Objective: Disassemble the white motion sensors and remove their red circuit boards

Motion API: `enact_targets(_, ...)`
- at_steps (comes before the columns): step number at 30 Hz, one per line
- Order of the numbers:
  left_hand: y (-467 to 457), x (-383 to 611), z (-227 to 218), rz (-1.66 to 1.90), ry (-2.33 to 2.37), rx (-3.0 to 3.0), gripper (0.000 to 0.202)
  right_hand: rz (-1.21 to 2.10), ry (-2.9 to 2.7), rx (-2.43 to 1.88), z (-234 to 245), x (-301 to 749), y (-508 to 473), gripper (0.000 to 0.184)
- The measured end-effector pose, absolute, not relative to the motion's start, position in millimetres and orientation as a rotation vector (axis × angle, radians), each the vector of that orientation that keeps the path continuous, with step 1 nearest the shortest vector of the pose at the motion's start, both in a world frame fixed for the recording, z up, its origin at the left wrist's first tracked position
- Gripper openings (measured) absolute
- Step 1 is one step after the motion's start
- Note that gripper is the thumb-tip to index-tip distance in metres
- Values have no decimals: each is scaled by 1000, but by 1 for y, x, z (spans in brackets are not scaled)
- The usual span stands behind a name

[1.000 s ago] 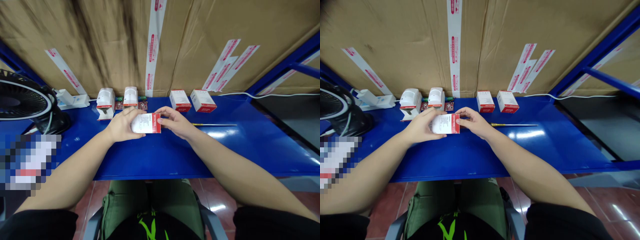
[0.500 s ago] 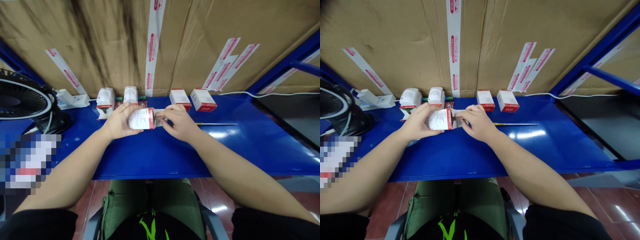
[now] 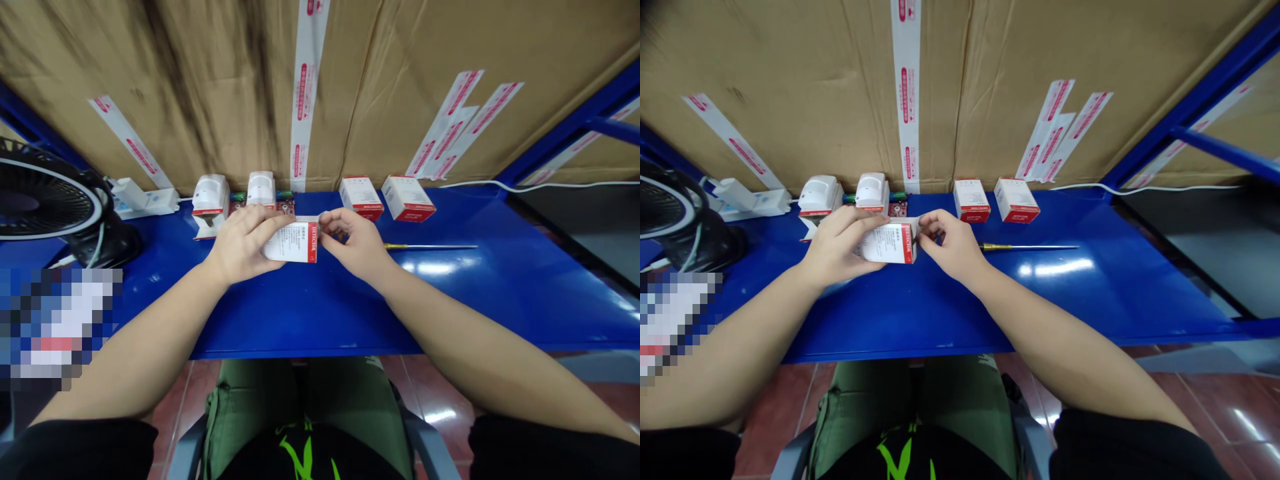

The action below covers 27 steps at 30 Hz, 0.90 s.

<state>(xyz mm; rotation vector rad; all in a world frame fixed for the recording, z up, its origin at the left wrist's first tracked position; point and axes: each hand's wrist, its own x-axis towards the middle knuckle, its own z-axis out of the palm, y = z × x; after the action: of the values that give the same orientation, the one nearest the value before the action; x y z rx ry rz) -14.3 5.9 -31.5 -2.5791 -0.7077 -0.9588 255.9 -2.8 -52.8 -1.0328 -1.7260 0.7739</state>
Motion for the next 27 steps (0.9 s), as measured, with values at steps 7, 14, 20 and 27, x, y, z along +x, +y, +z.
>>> enact_targets(7,6,-22,-25,-890,-913,-2686,62,864,-1619,-1088,-45,265,0,14)
enact_targets(14,9,-30,-19,-898,-956,-2686,64,1218,-1362,-1059,-37,273,5,21)
enact_targets(20,10,-29,-24,-850,-940,-2688,65,1408,-1339,-969,-36,263,-6,56)
enact_targets(27,6,-34,-12,-758,-1000,-2867,72,1334,-1523,-1033,-32,273,-4,48)
